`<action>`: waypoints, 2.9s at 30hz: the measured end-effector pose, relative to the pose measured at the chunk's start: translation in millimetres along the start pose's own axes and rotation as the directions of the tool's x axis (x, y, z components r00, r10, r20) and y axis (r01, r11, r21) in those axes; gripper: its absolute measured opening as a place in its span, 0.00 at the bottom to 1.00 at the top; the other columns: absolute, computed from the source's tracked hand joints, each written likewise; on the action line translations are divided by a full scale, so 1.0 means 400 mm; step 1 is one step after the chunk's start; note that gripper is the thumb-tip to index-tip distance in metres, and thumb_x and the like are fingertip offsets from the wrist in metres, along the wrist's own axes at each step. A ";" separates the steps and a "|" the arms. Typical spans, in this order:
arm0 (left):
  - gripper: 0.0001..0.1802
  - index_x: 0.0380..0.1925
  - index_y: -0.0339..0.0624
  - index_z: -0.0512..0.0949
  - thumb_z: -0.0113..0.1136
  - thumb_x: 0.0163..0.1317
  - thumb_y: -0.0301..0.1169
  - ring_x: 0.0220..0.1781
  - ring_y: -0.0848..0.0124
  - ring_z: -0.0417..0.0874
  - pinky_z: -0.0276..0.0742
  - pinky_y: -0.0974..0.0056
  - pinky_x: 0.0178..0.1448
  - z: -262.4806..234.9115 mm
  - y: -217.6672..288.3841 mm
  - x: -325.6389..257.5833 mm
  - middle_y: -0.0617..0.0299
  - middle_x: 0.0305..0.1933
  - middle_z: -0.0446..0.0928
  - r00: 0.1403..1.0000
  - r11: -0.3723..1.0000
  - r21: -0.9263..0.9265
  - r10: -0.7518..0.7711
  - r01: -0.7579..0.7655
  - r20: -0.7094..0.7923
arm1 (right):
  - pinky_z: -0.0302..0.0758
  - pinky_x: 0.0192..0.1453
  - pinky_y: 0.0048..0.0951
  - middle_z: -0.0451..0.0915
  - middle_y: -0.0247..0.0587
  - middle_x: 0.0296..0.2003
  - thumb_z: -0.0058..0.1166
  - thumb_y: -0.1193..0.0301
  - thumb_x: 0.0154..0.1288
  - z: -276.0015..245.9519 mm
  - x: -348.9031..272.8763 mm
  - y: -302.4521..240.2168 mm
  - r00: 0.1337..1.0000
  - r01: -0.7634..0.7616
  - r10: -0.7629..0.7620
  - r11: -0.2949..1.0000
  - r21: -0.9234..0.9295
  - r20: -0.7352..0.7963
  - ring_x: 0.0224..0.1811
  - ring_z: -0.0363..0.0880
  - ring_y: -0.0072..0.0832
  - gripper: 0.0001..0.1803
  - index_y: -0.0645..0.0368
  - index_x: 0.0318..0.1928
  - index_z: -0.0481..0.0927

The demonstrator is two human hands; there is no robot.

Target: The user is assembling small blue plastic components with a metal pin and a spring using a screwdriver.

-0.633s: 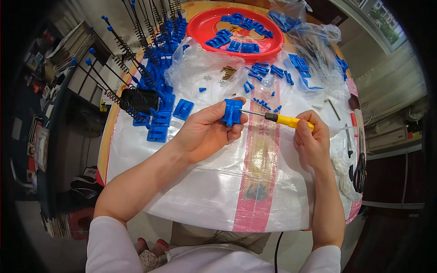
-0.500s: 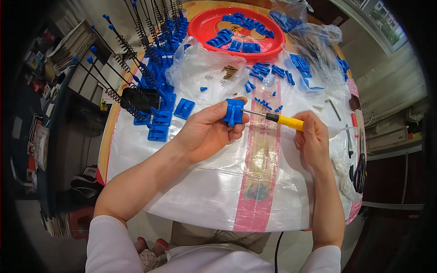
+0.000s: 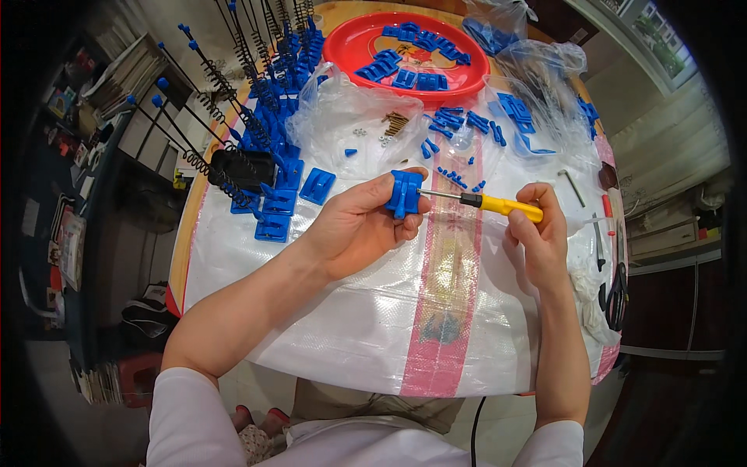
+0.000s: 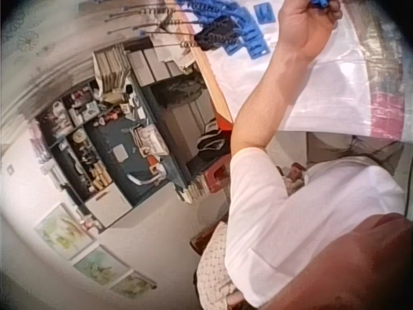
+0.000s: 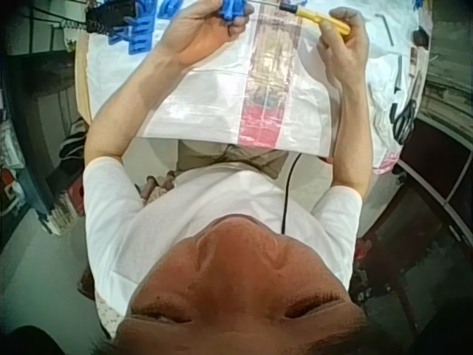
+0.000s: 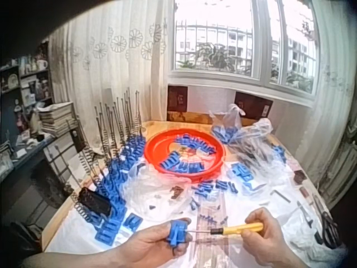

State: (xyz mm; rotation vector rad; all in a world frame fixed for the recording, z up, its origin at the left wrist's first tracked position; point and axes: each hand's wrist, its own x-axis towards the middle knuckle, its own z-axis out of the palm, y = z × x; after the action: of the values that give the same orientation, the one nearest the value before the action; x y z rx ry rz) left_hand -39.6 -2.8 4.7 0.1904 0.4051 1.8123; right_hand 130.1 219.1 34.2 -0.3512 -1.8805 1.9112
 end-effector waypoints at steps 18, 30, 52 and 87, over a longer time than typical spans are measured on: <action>0.26 0.69 0.40 0.63 0.51 0.77 0.38 0.46 0.66 0.79 0.78 0.63 0.54 0.003 0.004 -0.002 0.52 0.50 0.78 1.000 1.000 -0.001 0.012 -0.012 0.016 | 0.56 0.22 0.13 0.71 0.25 0.31 0.57 0.72 0.73 -0.012 0.003 0.011 0.999 -0.022 0.023 1.000 -0.014 0.046 0.22 0.61 0.06 0.09 0.59 0.49 0.73; 0.26 0.69 0.40 0.63 0.52 0.77 0.38 0.47 0.65 0.80 0.78 0.63 0.55 0.003 0.002 -0.001 0.51 0.50 0.78 1.000 1.000 0.019 0.016 -0.016 0.027 | 0.56 0.23 0.14 0.69 0.22 0.25 0.55 0.69 0.75 0.017 0.002 0.002 0.995 0.052 -0.056 0.997 -0.053 -0.078 0.20 0.59 0.08 0.08 0.60 0.47 0.76; 0.26 0.69 0.38 0.62 0.50 0.77 0.37 0.47 0.66 0.81 0.79 0.63 0.55 0.002 0.003 0.000 0.50 0.51 0.78 0.999 1.000 0.020 0.021 -0.022 0.029 | 0.58 0.23 0.15 0.71 0.25 0.29 0.55 0.73 0.73 -0.010 0.003 0.008 0.997 -0.069 0.068 0.996 -0.049 -0.028 0.23 0.63 0.09 0.08 0.60 0.48 0.74; 0.23 0.67 0.40 0.65 0.48 0.78 0.39 0.44 0.64 0.80 0.77 0.62 0.52 0.020 0.007 -0.001 0.51 0.49 0.79 1.000 1.000 0.020 -0.002 0.003 -0.009 | 0.62 0.34 0.16 0.73 0.26 0.34 0.55 0.72 0.74 -0.037 -0.005 0.014 0.994 -0.093 0.098 0.992 -0.086 0.054 0.32 0.66 0.09 0.08 0.62 0.48 0.75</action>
State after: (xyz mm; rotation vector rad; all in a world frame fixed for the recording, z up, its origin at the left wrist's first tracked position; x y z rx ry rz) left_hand -39.5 -2.6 13.0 0.1954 0.4295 1.8077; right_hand 138.1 231.5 27.8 -0.4229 -2.0192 1.9281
